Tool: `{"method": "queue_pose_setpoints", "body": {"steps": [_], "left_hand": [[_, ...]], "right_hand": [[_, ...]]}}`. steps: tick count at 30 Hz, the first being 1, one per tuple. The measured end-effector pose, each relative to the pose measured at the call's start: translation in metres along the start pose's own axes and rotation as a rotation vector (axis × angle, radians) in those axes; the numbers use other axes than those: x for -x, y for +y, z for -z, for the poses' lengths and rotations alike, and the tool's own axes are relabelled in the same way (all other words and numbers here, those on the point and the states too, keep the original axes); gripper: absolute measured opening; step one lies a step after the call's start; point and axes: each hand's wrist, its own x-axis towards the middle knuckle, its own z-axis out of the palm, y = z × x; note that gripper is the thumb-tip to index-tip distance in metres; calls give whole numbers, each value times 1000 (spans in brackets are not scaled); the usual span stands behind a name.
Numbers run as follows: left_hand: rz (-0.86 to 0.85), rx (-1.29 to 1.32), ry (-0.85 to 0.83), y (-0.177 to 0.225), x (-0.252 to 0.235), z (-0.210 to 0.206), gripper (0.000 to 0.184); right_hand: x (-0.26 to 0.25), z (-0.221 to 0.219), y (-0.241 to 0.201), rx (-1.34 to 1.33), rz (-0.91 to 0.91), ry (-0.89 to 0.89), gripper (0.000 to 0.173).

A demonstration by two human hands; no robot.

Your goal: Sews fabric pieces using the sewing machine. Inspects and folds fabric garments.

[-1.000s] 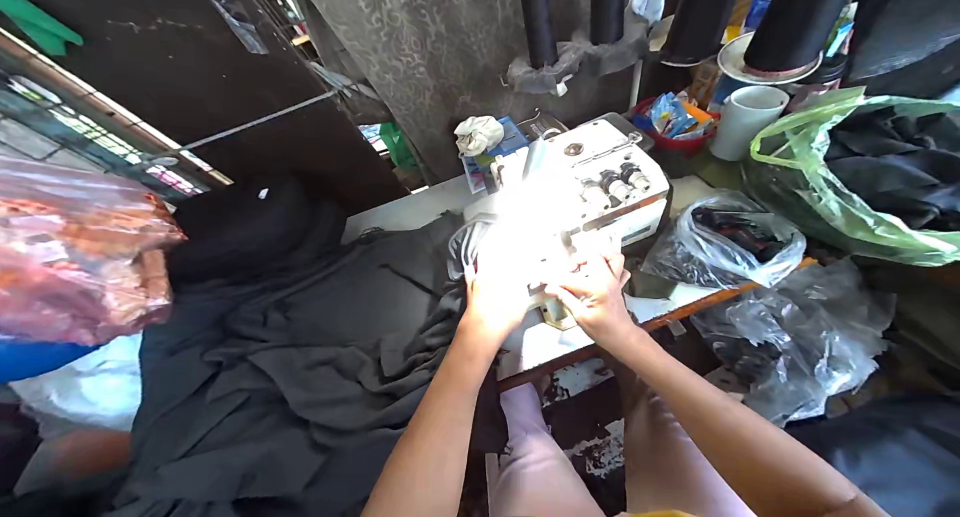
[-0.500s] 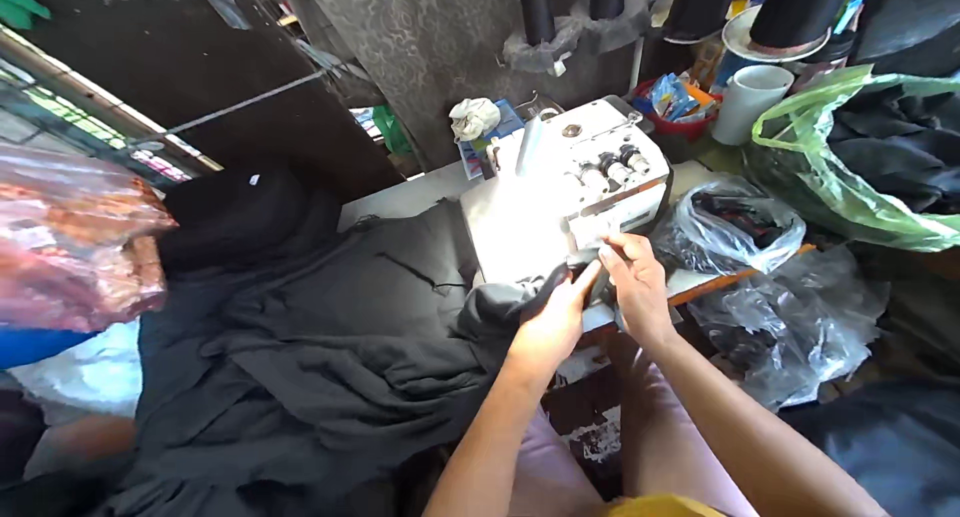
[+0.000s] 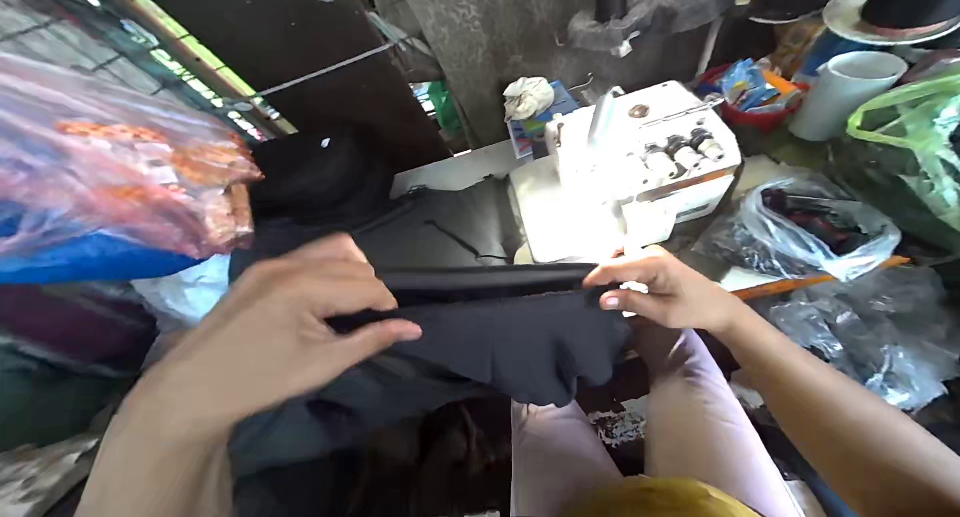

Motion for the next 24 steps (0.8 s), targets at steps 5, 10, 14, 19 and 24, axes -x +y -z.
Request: {"method": "queue_pose_setpoints", "body": {"steps": [5, 10, 14, 19, 24], "left_hand": [[115, 387, 232, -49, 6, -30, 20], [0, 1044, 246, -79, -21, -108, 18], [443, 1027, 319, -49, -86, -152, 18], [482, 289, 183, -30, -177, -190, 20], [635, 93, 76, -22, -228, -207, 31]], "right_hand": [[20, -17, 14, -437, -110, 161, 21], [52, -28, 13, -459, -282, 327, 16], [75, -44, 4, -394, -515, 550, 18], [86, -68, -7, -504, -770, 833, 12], [79, -76, -9, -623, -772, 938, 12]]}}
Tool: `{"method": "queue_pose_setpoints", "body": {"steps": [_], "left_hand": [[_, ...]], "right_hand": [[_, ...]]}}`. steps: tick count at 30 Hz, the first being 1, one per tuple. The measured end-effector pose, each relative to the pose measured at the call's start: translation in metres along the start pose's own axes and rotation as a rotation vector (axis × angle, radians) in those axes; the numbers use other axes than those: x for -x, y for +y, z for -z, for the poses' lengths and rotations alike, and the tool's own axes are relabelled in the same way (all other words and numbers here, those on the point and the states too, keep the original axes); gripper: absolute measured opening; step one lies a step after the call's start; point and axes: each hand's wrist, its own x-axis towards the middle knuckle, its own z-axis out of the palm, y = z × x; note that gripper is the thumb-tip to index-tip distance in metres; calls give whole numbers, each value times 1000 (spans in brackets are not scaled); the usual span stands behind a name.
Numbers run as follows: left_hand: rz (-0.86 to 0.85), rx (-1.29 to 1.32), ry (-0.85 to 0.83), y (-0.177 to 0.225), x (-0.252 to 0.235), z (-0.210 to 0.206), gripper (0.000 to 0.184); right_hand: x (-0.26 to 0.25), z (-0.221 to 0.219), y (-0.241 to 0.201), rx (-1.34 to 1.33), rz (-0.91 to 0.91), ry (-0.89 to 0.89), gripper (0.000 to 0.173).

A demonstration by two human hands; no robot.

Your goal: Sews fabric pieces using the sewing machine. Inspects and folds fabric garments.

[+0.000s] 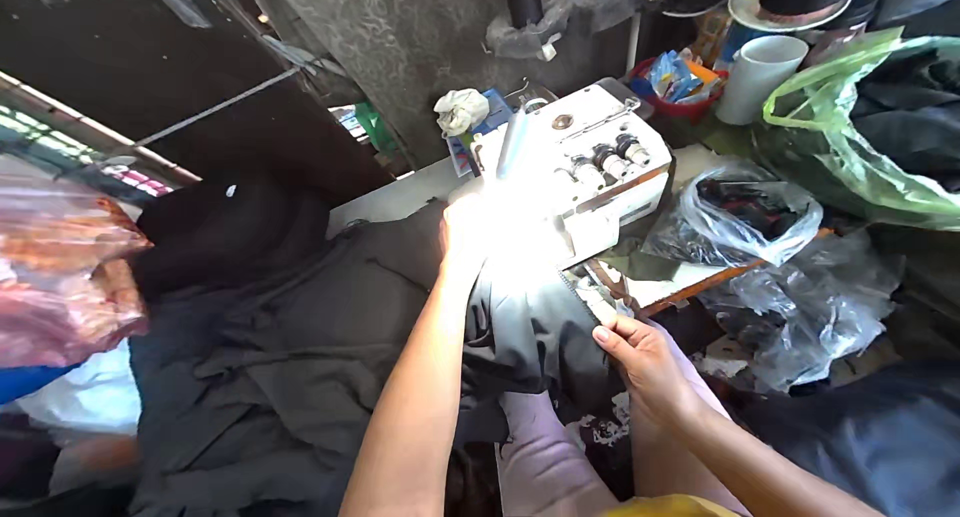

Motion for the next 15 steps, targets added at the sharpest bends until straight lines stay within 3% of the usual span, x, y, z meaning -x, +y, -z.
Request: {"method": "queue_pose_setpoints", "body": {"steps": [7, 13, 15], "left_hand": [[-106, -102, 53, -8, -17, -17, 35], [-76, -161, 39, -14, -19, -20, 36], [-158, -76, 133, -17, -5, -15, 36]], "right_hand": [[-5, -12, 7, 6, 29, -19, 13], [-3, -12, 21, 4, 55, 26, 14], [-3, -9, 23, 45, 62, 28, 13]]}}
